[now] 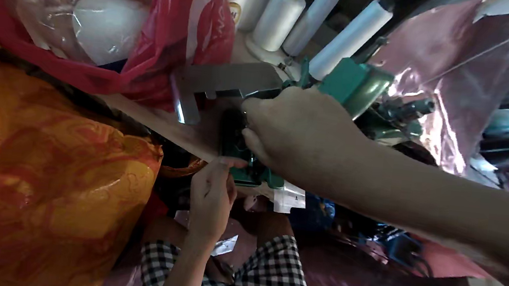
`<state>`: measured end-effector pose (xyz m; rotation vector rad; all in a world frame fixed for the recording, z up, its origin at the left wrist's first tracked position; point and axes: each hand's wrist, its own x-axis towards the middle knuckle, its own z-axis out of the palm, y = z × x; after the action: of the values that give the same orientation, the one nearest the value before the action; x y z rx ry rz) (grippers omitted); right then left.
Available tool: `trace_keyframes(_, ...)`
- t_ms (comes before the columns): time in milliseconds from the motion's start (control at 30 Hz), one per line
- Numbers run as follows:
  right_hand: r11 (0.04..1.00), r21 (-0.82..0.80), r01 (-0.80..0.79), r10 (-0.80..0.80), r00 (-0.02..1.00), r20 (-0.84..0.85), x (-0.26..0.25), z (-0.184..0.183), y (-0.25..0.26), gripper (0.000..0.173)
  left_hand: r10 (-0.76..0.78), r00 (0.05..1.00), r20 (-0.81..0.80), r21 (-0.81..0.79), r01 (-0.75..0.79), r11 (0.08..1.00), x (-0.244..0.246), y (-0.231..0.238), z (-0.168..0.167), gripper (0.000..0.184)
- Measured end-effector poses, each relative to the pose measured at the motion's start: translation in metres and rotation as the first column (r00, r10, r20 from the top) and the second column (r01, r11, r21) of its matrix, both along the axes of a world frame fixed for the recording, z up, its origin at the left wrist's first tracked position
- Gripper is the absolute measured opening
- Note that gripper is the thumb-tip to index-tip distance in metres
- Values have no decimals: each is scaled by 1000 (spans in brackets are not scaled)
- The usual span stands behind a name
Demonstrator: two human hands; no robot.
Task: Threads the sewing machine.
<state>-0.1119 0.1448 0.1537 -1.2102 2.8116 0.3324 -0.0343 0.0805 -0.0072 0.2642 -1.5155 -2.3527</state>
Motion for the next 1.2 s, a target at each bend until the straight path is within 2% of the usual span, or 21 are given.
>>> trace_keyframes(700, 995, 74, 69, -77, 992, 104, -3, 7, -6, 19, -37, 999, -21, 1, 37, 999, 0, -3, 1, 42)
trace_keyframes(867, 998, 20, 51, -51, 999, 1, -2, -1, -3, 21, -163, 986, 43, 123, 157, 980, -6, -5, 9, 47)
trace_keyframes(1000, 998, 25, 51, -51, 999, -15, -1, -1, -3, 21, -362, 919, 155, 312, 302, 901, -14, -13, 17, 51)
trace_keyframes(1200, 997, 37, 75, -74, 997, -24, 0, -2, -4, 21, -427, 897, 110, 402, 353, 845, -21, -17, 8, 50)
